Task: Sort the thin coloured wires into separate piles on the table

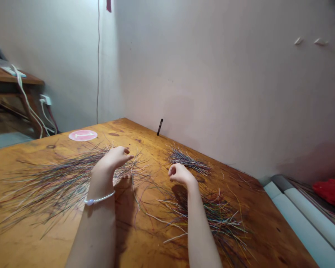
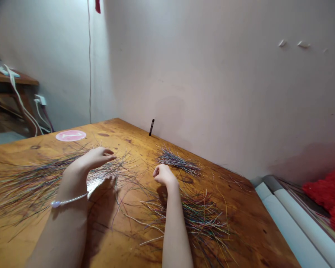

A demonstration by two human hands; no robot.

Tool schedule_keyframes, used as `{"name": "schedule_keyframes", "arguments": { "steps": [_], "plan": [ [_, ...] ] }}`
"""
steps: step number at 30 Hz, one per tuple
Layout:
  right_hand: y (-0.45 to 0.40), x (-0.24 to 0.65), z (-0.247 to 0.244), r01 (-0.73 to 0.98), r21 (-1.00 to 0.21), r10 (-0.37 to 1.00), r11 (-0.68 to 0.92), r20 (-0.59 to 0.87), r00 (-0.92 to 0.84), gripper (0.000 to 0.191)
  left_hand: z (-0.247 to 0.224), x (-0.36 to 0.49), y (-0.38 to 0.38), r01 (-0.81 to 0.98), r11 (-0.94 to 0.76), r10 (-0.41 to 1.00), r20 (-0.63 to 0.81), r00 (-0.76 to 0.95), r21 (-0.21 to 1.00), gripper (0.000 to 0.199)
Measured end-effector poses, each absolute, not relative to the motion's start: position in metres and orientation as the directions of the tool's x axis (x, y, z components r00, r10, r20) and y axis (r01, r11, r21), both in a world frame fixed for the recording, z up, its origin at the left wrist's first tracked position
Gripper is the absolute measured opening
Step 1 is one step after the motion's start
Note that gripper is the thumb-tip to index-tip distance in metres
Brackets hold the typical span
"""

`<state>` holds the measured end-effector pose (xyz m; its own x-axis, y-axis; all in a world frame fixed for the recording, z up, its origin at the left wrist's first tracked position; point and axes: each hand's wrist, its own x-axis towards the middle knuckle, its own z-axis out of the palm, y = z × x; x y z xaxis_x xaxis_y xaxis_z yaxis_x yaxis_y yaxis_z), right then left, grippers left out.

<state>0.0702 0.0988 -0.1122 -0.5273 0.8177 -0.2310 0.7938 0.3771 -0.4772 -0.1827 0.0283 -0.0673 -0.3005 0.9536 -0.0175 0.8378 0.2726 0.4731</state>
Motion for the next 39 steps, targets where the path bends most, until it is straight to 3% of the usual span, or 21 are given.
{"name": "schedule_keyframes", "arguments": {
  "steps": [5,13,21,30,39],
  "plan": [
    [0.095,0.078,-0.096,0.699,-0.570,0.836,0.433,-0.037,-0.548,0.010,-0.046,-0.156,0.020,0.823,0.152,0.984,-0.001,-0.180,0.548,0.052],
    [0.082,0.091,-0.071,0.479,-0.730,0.847,0.488,0.263,-0.463,0.003,-0.039,-0.109,0.027,0.751,-0.206,0.978,0.143,0.149,0.627,0.039],
    [0.063,0.093,-0.049,0.232,-0.787,0.809,0.572,0.493,-0.321,0.007,-0.034,-0.078,0.025,0.506,-0.464,0.873,0.278,0.400,0.728,0.030],
    [0.044,0.093,-0.034,-0.026,-0.771,0.754,0.636,0.629,-0.191,0.010,-0.031,-0.062,0.021,0.294,-0.534,0.838,0.449,0.310,0.793,0.022],
    [0.028,0.096,-0.021,-0.046,-0.719,0.719,0.693,0.695,-0.018,0.007,-0.022,-0.057,0.014,0.260,-0.506,0.858,0.451,0.244,0.822,0.016]
  ]
}}
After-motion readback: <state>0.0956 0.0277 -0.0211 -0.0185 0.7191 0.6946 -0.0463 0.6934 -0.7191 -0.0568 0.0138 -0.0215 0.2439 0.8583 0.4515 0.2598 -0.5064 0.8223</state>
